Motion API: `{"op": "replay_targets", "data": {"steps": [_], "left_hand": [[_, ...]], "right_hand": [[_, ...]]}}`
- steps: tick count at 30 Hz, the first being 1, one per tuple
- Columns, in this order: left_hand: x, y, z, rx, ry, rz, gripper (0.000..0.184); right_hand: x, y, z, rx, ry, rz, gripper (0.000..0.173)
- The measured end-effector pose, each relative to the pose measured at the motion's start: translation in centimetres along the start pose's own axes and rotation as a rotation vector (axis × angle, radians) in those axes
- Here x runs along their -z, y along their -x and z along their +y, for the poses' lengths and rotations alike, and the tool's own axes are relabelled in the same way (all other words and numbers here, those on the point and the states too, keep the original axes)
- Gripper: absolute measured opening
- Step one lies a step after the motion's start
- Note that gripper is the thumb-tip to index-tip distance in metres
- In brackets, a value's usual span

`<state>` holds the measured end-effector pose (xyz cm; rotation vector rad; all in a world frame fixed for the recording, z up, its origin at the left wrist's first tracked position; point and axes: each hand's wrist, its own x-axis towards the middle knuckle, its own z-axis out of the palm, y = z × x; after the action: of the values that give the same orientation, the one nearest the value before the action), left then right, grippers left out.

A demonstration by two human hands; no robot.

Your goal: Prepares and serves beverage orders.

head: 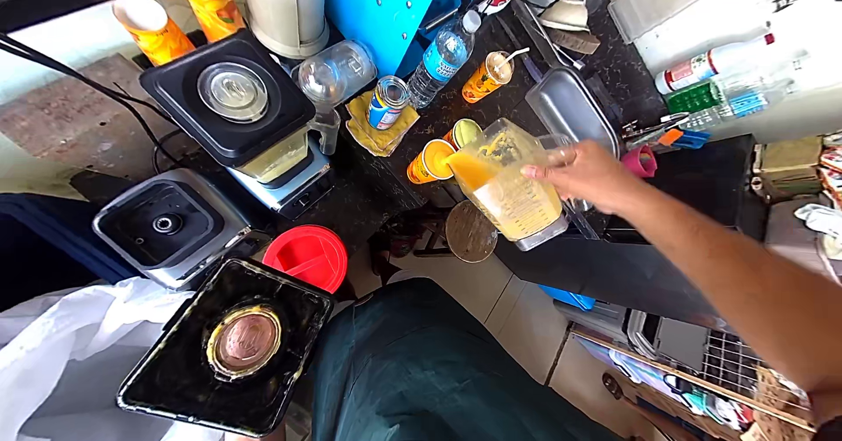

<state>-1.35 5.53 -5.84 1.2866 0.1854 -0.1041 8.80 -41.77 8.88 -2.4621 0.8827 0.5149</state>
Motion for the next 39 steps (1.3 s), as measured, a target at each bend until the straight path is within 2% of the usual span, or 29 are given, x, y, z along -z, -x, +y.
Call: {"op": "replay_targets", "data": {"steps": [1, 2, 3, 4, 5, 6, 7, 8, 9, 10, 11, 12, 14, 16, 17, 19, 22, 23, 25, 27, 28, 29, 30, 31, 32, 33, 35, 36, 39], "left_hand": [[-3.6, -1.1, 2.4, 0.235, 0.090, 0.412, 0.029], [-3.8, -1.7, 2.8, 0.290, 0.211, 0.514, 0.029], [-2.4, -1.6, 1.8, 0.257, 0.369, 0.454, 0.028], [-2.6, -2.8, 1.6, 0.347, 0.497, 0.772, 0.026], [2.2, -0.9, -1.6, 0.231, 0.611, 0.400, 0.025], [5.0, -0.3, -3.2, 0.146, 0.647, 0.201, 0.025], [5.6, -0.3, -2.5, 0.107, 0.675, 0.196, 0.025], [4.1, -0.7, 0.7, 0.129, 0.692, 0.352, 0.024], [0.1, -2.9, 6.7, 0.301, 0.680, 0.755, 0.027], [-1.8, -4.7, 10.4, 0.400, 0.654, 0.937, 0.034], [-1.7, -5.0, 11.2, 0.319, 0.691, 0.934, 0.039], [-0.8, -4.8, 11.3, 0.210, 0.713, 0.888, 0.039], [2.5, -3.5, 10.3, -0.007, 0.749, 0.806, 0.033], [9.0, -1.0, 7.3, -0.148, 0.859, 0.548, 0.022], [12.7, 0.5, 5.5, -0.202, 0.894, 0.339, 0.019], [17.9, 2.2, 3.4, -0.277, 0.809, 0.086, 0.026], [17.3, 1.7, 6.5, -0.290, 0.742, 0.272, 0.021], [15.8, 0.8, 8.1, -0.318, 0.684, 0.369, 0.019], [14.0, -0.5, 10.3, -0.402, 0.357, 0.472, 0.026], [13.5, -0.6, 12.4, -0.277, -0.110, 0.663, 0.018], [13.2, -1.0, 14.0, -0.153, -0.187, 0.706, 0.019], [14.1, -2.0, 14.9, -0.141, -0.149, 0.720, 0.020], [16.3, -3.1, 15.3, -0.183, -0.067, 0.647, 0.023], [18.4, -4.7, 15.9, -0.207, -0.036, 0.479, 0.022], [20.1, -6.9, 16.3, -0.223, -0.059, 0.253, 0.011], [20.8, -9.7, 17.0, -0.238, -0.131, 0.034, 0.021], [18.1, -15.4, 19.4, -0.288, -0.424, -0.226, 0.062], [16.7, -17.6, 20.1, -0.308, -0.582, -0.273, 0.071], [15.3, -22.4, 19.0, -0.328, -1.099, -0.312, 0.069]], "right_hand": [[-1.2, 0.7, 1.8, 0.009, -0.108, 0.029, 0.041], [-2.6, 1.4, 3.5, 0.038, -0.222, 0.066, 0.038], [-4.1, 2.1, 5.2, 0.082, -0.335, 0.120, 0.033], [-5.6, 2.9, 6.4, 0.124, -0.436, 0.184, 0.029], [-6.9, 4.0, 7.0, 0.162, -0.526, 0.242, 0.026], [-8.0, 5.1, 6.9, 0.214, -0.609, 0.277, 0.024], [-9.1, 6.1, 6.2, 0.292, -0.685, 0.270, 0.020], [-10.3, 6.7, 4.9, 0.405, -0.749, 0.227, 0.016], [-11.4, 7.2, 3.2, 0.539, -0.794, 0.165, 0.012], [-12.6, 7.6, 1.4, 0.668, -0.823, 0.106, 0.013], [-14.0, 8.1, -0.9, 0.768, -0.824, 0.059, 0.019], [-15.5, 8.6, -3.6, 0.853, -0.825, 0.017, 0.025], [-19.4, 9.2, -9.3, 0.940, -0.848, -0.034, 0.024], [-23.6, 9.1, -15.5, 0.937, -0.900, -0.096, 0.016], [-25.6, 8.7, -18.5, 0.921, -0.918, -0.124, 0.017], [-29.0, 7.5, -23.5, 0.895, -0.898, -0.172, 0.022], [-33.0, 4.5, -29.8, 0.865, -0.830, -0.250, 0.033], [-34.1, 3.6, -31.5, 0.838, -0.830, -0.268, 0.036], [-36.0, 2.2, -33.9, 0.818, -0.835, -0.273, 0.041], [-37.1, 1.2, -34.9, 0.821, -0.847, -0.246, 0.047], [-37.5, 0.8, -35.0, 0.828, -0.857, -0.243, 0.046], [-37.9, 0.7, -34.7, 0.846, -0.860, -0.246, 0.041], [-38.5, 0.9, -34.1, 0.861, -0.853, -0.255, 0.038], [-39.3, 1.1, -33.3, 0.884, -0.841, -0.257, 0.038], [-40.0, 1.1, -32.2, 0.914, -0.828, -0.242, 0.039], [-40.6, 0.9, -30.9, 0.944, -0.808, -0.218, 0.039], [-40.2, 1.1, -29.1, 0.979, -0.735, -0.250, 0.038], [-39.2, 1.4, -28.6, 0.984, -0.638, -0.274, 0.043], [-32.8, 3.7, -26.4, 1.009, -0.292, -0.223, 0.067]]}}
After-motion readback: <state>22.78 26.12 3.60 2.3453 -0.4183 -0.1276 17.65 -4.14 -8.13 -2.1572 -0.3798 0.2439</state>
